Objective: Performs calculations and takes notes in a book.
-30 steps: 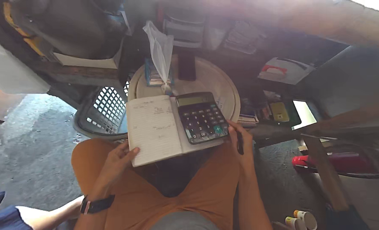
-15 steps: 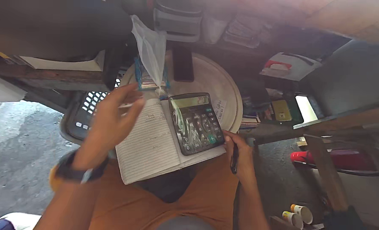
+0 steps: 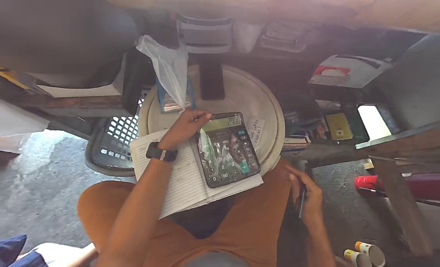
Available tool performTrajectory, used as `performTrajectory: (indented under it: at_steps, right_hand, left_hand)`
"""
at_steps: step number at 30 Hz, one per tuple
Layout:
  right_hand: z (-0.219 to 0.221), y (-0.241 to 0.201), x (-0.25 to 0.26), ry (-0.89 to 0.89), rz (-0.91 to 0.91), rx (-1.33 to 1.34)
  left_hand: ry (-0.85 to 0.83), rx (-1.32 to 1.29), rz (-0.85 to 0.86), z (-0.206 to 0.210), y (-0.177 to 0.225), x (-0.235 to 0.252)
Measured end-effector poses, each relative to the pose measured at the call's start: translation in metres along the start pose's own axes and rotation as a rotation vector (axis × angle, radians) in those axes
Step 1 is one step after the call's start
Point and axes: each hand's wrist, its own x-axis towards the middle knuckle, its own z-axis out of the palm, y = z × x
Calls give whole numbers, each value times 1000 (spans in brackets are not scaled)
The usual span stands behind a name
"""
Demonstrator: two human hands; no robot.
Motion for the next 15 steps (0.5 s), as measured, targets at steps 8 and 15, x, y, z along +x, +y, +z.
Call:
performTrajectory:
  at_steps: [8, 15]
  right_hand:
    - [28, -44, 47, -92, -154, -116]
    - [44, -66, 72, -344, -166, -325]
  left_hand:
    - [180, -110, 9, 7, -3, -9]
    - [187, -123, 23, 7, -7, -5]
